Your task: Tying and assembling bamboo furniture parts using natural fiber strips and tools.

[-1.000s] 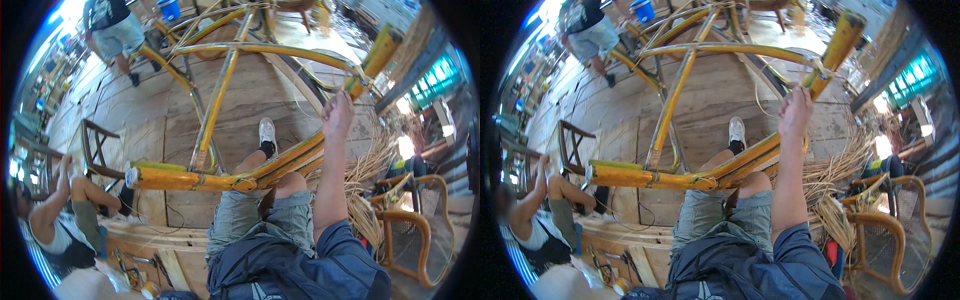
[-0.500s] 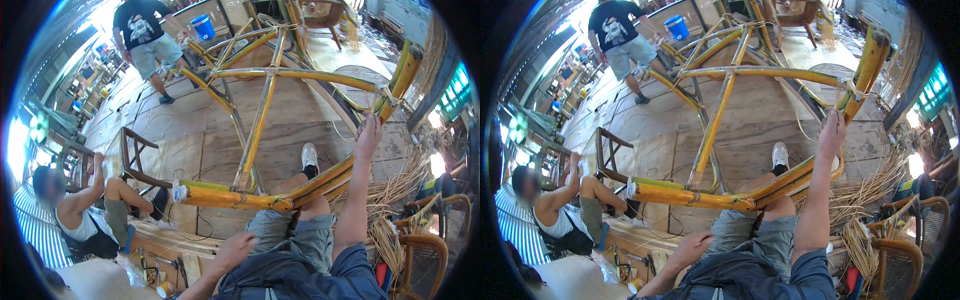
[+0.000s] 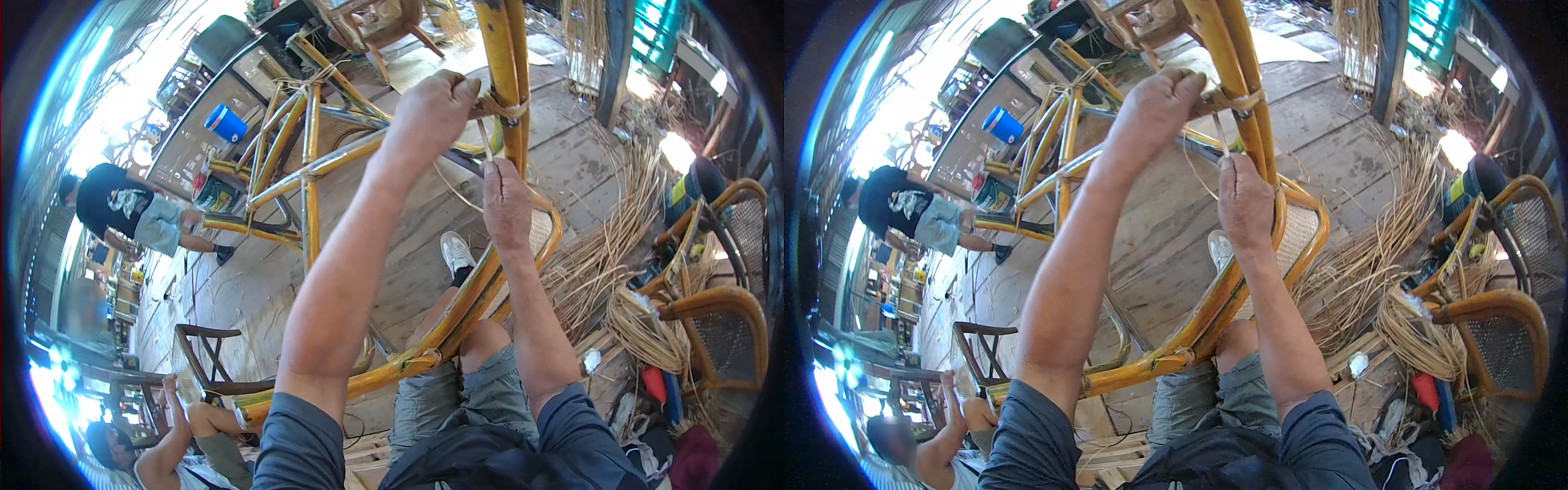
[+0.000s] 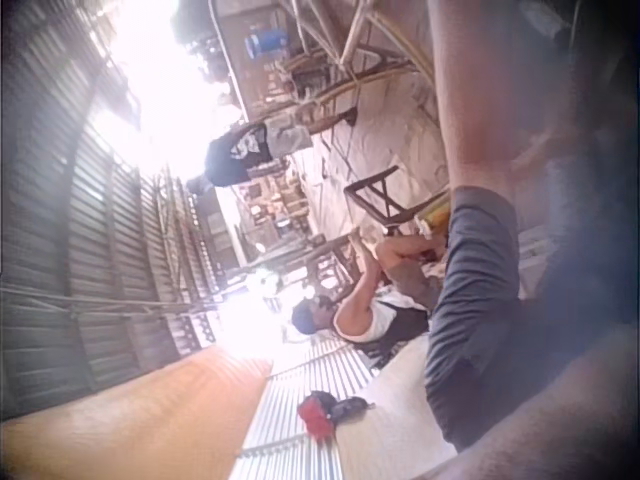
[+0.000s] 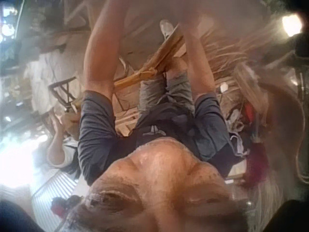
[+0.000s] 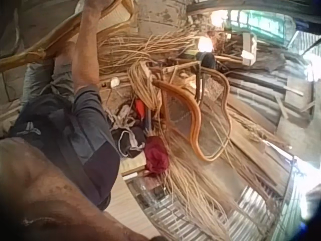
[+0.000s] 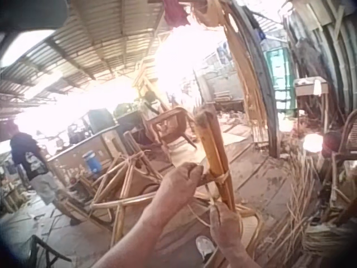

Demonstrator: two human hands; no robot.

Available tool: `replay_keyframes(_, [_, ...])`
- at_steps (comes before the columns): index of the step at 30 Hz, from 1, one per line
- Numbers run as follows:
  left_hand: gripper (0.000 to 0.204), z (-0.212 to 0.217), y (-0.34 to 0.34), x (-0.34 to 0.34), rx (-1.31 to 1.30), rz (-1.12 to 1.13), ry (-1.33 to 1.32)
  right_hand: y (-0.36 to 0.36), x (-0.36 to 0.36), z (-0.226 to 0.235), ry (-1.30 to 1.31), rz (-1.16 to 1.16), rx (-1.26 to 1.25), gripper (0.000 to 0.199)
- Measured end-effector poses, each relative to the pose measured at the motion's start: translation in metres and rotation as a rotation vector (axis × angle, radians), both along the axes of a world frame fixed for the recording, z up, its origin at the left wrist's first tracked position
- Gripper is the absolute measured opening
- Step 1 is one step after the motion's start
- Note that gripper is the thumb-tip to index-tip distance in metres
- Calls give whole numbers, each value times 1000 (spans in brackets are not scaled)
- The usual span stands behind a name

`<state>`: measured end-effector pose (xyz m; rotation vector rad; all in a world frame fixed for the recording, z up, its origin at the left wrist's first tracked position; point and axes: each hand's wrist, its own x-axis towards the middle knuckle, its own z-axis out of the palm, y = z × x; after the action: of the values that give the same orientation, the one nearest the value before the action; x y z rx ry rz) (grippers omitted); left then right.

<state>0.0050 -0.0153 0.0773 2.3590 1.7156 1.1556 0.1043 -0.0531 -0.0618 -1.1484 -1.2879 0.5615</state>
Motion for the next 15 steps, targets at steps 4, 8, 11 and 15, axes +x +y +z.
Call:
replay_keyframes(4, [45, -8, 25, -8, -439, -220, -238, 0, 3, 1, -3, 5, 2, 19])
replay_keyframes(8, [40, -13, 30, -8, -363, -237, -267, 8, 7, -2, -56, -49, 18, 18])
replay_keyframes(11, [35, -16, 30, -6, -448, -334, -540, 7, 2, 8, -2, -164, 154, 18])
replay_keyframes(15, [27, -15, 26, 0, -479, -232, -486, -4, 7, 11, -1, -110, 85, 18])
